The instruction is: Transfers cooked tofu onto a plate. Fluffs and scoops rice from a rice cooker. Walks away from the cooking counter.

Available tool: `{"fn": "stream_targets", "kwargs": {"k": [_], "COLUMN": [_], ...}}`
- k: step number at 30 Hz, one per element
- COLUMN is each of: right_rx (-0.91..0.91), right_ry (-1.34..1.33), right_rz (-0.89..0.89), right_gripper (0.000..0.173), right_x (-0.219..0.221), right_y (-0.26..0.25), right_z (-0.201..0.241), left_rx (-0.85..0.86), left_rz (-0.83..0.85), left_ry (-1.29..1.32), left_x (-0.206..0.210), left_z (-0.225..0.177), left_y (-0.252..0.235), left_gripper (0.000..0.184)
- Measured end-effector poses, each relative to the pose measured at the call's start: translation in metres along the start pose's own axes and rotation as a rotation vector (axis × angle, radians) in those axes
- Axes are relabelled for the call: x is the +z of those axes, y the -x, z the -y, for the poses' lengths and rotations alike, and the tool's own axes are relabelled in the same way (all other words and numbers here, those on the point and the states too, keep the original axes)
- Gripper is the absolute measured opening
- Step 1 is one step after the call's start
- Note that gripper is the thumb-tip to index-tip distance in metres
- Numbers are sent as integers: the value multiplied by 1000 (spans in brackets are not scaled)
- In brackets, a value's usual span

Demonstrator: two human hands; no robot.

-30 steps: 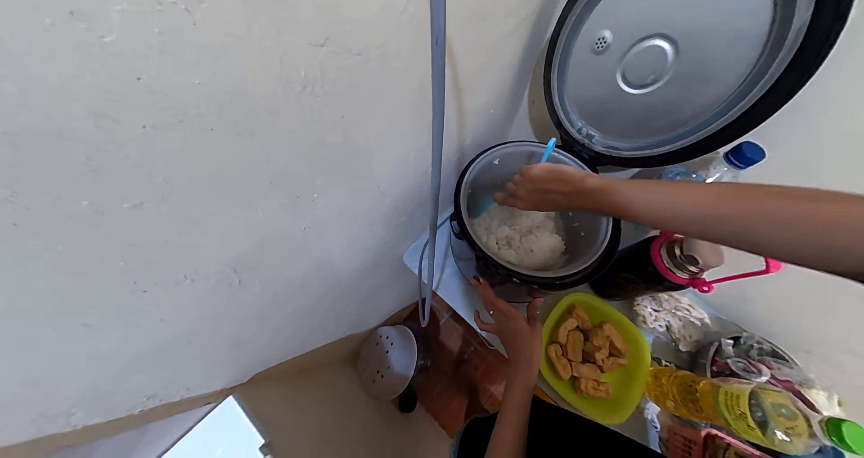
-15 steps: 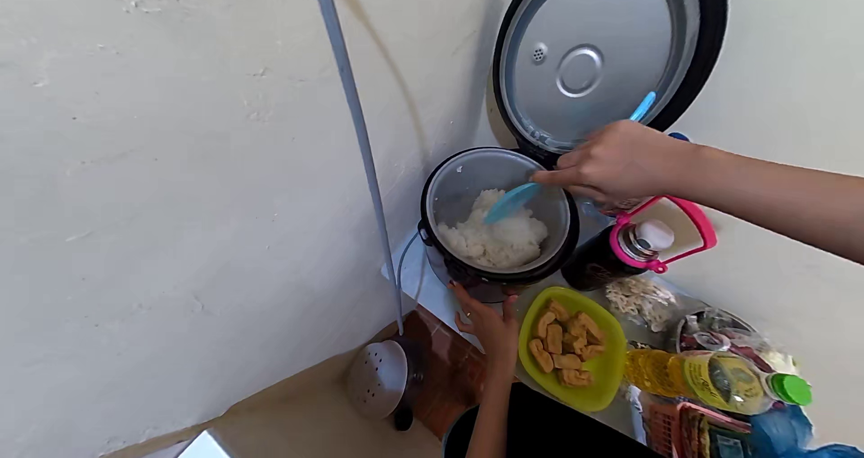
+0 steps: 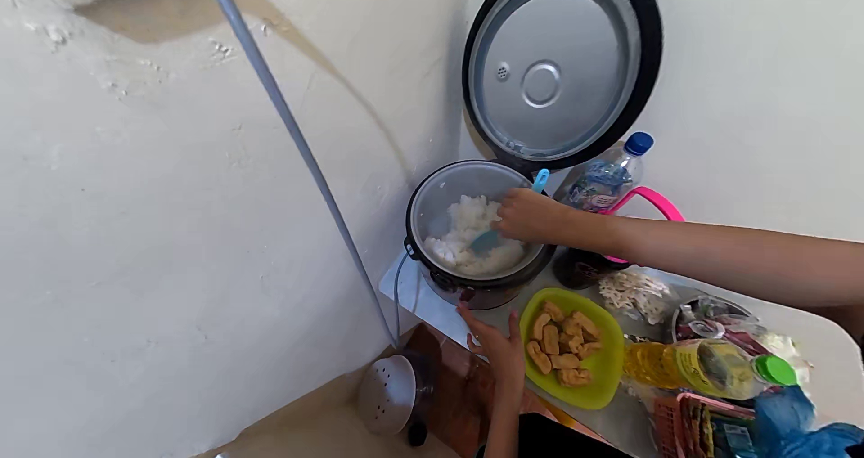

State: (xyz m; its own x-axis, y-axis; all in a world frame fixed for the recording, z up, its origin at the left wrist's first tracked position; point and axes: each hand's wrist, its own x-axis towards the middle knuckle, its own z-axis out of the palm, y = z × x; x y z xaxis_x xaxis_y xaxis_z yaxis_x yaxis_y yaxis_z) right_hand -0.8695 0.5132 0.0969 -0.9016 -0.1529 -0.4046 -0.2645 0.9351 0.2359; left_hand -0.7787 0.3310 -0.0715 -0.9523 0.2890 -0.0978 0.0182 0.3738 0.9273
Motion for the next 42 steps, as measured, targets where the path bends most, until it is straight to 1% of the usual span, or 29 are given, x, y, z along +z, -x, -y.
{"fn": "stream_targets", "kwargs": {"k": [2,4,5,6,8,10,12,14,16,17,18,20,22,23,24,26,27,28,29,30,31,33,34,35,36,38,39,40,42], "right_rx": [-27,-10,9,39,116,232,373,516,718,878,1063,1381,1673,1776,1825,1723,1633,1549,1498,1465,1487,1563,1557,1552,1521,1463,1428,1370,1297], "right_ry": [-69,-149,-172,-201,-287,-372,-411,-438,-545,-641,-755,-874,-1006,-1145,-1368,-1880,-2168,-2410,-2523,-2523,-2439,-2278,-2221,-2204,-2224,-2321,-2362,-2380,-2360], "right_rz": [-292,-667,-819,-916,-979,-944,-914,-942,-1001,-1046,-1091,-1149,-1082,-974,-852,-643,-530,-421,-305,-192,-60,269,425,506,517,403,332,281,173], "right_gripper": [39,34,31,30,29,29,32,34,35,35,37,38,38,37,37,40,43,49,54,56,57,63,68,72,72,60,56,57,62], "right_x": [-3,-12,-17,-21,-20,-6,16,49,94,116,139,211,295,338,375,432,443,451,465,482,497,509,514,515,511,498,496,502,532], "right_y": [28,67,91,120,191,274,364,457,547,585,616,661,672,667,655,622,612,613,620,627,632,641,644,647,649,650,652,660,684], "right_z": [-1,3,6,8,12,20,36,61,101,128,158,220,300,350,404,505,536,554,569,582,593,598,594,585,574,551,543,539,545], "left_rx": [-27,-55,-54,-26,102,236,322,458,636,722,796,885,877,845,811,756,754,804,894,988,1043,989,903,779,624,331,250,204,170], "left_rz": [52,68,49,12,-100,-230,-343,-387,-330,-257,-150,153,499,695,896,1356,1565,1713,1810,1890,1989,2245,2363,2454,2491,2384,2279,2155,1850], "left_ry": [21,79,113,141,214,332,474,592,692,745,808,941,973,943,862,612,470,311,156,40,-58,-257,-355,-463,-578,-761,-816,-841,-781], "left_x": [-4,-9,-11,-13,-13,-8,1,15,30,37,45,62,85,97,107,123,130,135,140,144,147,157,166,178,191,219,232,244,260], "left_z": [-5,-9,-12,-13,-17,-28,-49,-72,-89,-94,-98,-103,-99,-95,-90,-85,-87,-92,-97,-99,-100,-93,-84,-70,-50,2,29,55,90], "left_y": [17,32,39,47,62,80,106,143,193,220,247,306,367,397,425,470,488,504,520,534,545,563,569,574,575,565,553,537,507], "left_gripper": [102,100,98,94,79,66,53,38,21,15,12,15,22,27,31,35,37,35,32,30,30,33,35,36,37,39,40,39,36]}}
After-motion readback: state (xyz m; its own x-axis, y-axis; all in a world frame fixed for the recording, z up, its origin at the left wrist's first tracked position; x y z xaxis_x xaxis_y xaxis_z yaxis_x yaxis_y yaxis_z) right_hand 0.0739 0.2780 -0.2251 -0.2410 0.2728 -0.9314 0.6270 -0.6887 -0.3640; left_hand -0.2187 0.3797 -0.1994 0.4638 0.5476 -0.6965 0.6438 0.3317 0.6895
